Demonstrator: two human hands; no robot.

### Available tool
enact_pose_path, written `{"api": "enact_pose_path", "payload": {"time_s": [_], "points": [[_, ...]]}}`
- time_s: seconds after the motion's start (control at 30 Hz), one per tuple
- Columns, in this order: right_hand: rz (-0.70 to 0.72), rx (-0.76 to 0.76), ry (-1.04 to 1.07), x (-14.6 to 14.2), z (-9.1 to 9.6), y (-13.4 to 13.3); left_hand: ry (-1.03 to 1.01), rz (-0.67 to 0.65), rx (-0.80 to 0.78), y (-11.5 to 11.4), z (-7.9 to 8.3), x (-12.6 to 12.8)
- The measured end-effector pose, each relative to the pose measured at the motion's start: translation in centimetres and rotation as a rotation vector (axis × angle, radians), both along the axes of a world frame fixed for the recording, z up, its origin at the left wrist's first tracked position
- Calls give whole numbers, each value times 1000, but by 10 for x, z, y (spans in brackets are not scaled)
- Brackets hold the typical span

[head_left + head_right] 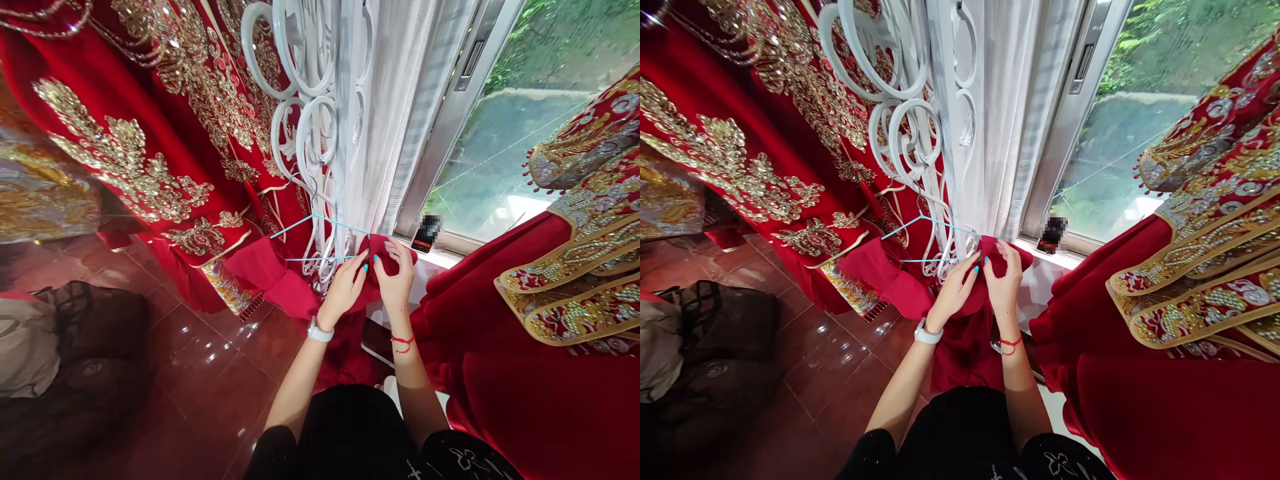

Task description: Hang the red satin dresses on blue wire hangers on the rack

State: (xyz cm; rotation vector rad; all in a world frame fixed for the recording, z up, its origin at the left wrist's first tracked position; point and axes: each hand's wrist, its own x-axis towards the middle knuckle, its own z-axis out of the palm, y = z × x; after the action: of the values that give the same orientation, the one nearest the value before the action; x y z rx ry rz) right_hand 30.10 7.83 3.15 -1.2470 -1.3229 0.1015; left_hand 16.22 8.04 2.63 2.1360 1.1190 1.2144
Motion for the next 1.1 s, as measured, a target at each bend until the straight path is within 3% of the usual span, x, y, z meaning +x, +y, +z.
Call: {"api": "enact_pose_path", "payload": {"time_s": [0.07, 0.13, 0.27, 0.33, 0.43, 0.57, 0.9, 1.1], "points": [[-10, 9, 75, 2, -5, 0, -50, 49, 2, -13, 0, -22], [-58, 3, 75, 5, -4, 2, -105, 208, 29, -24, 2, -48], [-115, -59, -140, -1, 7, 18, -127, 790, 247, -29, 16, -102], [-125, -112, -259, -10, 11, 28, -52, 977, 289, -22, 25, -122], [-120, -172, -349, -16, 13, 41, 115, 978, 184, -4, 32, -141], [-74, -218, -432, -11, 17, 44, 207, 921, 89, 9, 29, -151], [-182, -345, -548, -14, 30, 40, 324, 938, 54, 9, 33, -156], [-251, -497, -661, -25, 41, 37, 484, 939, 52, 8, 37, -151]]}}
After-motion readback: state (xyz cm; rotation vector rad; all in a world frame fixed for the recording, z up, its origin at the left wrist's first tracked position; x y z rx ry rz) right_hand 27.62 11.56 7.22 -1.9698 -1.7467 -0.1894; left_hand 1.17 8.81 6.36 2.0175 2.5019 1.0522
